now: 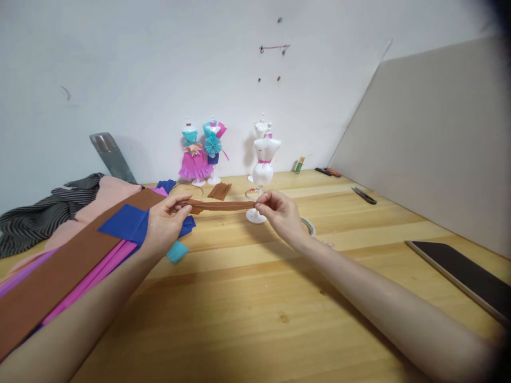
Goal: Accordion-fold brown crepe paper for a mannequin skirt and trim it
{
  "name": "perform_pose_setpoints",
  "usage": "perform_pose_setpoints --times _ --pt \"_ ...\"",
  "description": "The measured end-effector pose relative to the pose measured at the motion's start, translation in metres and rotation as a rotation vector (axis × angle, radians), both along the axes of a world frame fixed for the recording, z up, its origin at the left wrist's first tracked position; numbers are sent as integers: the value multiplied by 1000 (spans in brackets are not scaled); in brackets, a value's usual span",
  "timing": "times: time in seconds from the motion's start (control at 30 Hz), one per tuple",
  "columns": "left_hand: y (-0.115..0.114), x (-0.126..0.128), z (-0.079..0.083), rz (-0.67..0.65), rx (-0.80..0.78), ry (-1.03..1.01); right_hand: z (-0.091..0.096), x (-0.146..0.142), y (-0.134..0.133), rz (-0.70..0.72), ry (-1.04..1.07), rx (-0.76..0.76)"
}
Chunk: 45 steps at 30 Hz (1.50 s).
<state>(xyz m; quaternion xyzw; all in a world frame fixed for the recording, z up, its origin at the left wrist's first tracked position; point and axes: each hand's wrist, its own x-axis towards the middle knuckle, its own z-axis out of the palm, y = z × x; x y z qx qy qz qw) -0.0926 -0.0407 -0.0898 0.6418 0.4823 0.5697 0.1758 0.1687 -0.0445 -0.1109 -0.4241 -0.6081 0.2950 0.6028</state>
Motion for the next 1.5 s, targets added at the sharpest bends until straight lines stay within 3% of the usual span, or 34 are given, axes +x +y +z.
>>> perform_pose_setpoints --times 0.47,0.6,0.8,0.87,0.93,1.07,1.2,1.37,1.5 --pt "7 -7 1 -211 -271 126 -2 5 1 85 -113 68" --pt "13 -10 -5 -244 -389 215 -7 8 3 87 -353 106" --pt "27 -21 -25 -372 -504 421 -15 12 5 133 -687 -90" --pt "27 -22 -28 -372 -427 532 -17 12 6 142 -750 -94" --pt "26 -20 -28 -316 -249 653 -17 12 5 105 -776 -49" --pt "23 -19 -24 -170 218 837 -18 14 5 23 -818 138" --pt "25 -27 -27 -188 543 1096 -22 17 6 47 -1038 353" --pt "26 -32 -29 -310 717 1390 -32 18 11 124 -1323 541" --pt "21 -25 -27 -401 767 1431 -34 16 11 158 -1390 566"
